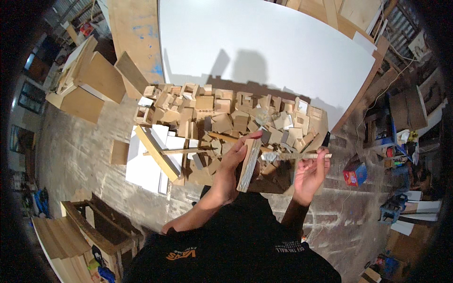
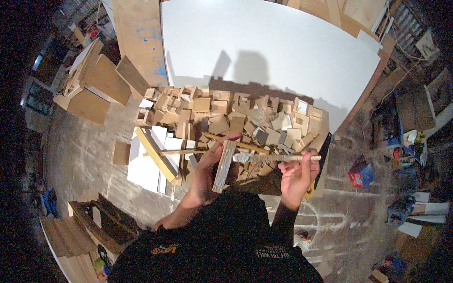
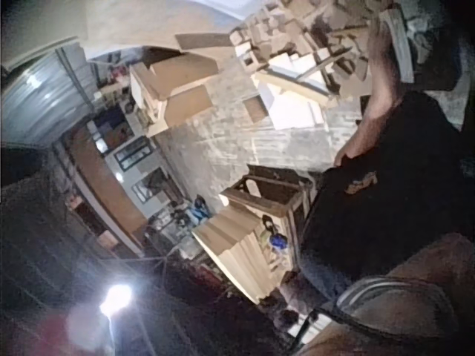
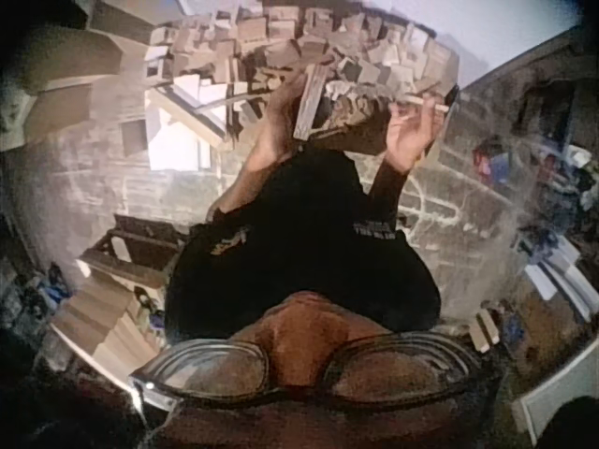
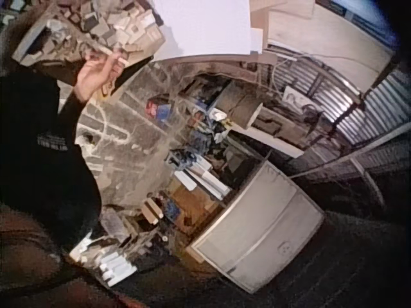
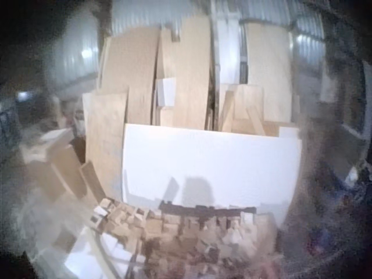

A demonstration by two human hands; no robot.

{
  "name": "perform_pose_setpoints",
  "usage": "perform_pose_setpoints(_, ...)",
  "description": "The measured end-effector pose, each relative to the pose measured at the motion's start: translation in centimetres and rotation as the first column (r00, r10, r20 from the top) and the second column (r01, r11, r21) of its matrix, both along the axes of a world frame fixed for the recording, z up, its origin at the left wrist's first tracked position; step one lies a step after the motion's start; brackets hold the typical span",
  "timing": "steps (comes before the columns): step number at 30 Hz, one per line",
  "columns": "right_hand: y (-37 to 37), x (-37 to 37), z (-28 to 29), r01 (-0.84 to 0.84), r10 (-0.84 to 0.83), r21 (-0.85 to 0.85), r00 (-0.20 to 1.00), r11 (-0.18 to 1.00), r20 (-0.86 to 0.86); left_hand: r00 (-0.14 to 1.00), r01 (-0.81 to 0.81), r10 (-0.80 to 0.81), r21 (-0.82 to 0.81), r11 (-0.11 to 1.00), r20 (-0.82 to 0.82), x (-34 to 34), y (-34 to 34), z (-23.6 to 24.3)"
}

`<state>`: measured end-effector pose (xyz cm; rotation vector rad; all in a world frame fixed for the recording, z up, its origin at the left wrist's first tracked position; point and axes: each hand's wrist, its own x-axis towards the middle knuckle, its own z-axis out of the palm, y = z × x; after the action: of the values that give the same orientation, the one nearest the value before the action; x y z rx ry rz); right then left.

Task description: The person cuts a small piece of wood with a handsaw, sands the edges of several wooden components by hand, applies glue to the joints using a small brush, and then assembles the pieces together.

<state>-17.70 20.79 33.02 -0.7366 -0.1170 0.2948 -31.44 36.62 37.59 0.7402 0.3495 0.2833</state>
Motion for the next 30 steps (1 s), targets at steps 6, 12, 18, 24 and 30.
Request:
perform_pose_setpoints(6,2.6,-2.5,-0.3,-0.043,0.045,0.027,0.998,0.999,-0.048,0.995,-0.039,0.038,-0.006,0.999,-0.090,-3.3,2.0,0.2)
perform_pose_setpoints(12,5.8,-6.3,1.6,-0.047,0.047,0.005,0.999,0.999,-0.014,0.997,-0.080,0.080,-0.126,0.989,0.000,-7.4,4.3,-1.1)
perform_pose_setpoints(18,8.2,-9.4,3.1,-0.057,0.057,-0.062,0.998,0.996,0.001,0.997,-0.073,0.076,-0.195,0.978,0.010,-10.0,7.0,-0.3)
perform_pose_setpoints(24,11.0,-11.3,3.7,-0.058,0.062,-0.068,0.997,0.996,0.054,0.978,0.028,0.004,-0.148,0.989,0.207,-12.2,9.6,-0.4)
perform_pose_setpoints(30,12.0,-13.1,3.1,-0.220,0.228,-0.109,0.971,0.969,0.073,0.976,-0.060,0.085,-0.129,0.990,0.199,-13.9,11.7,1.0)
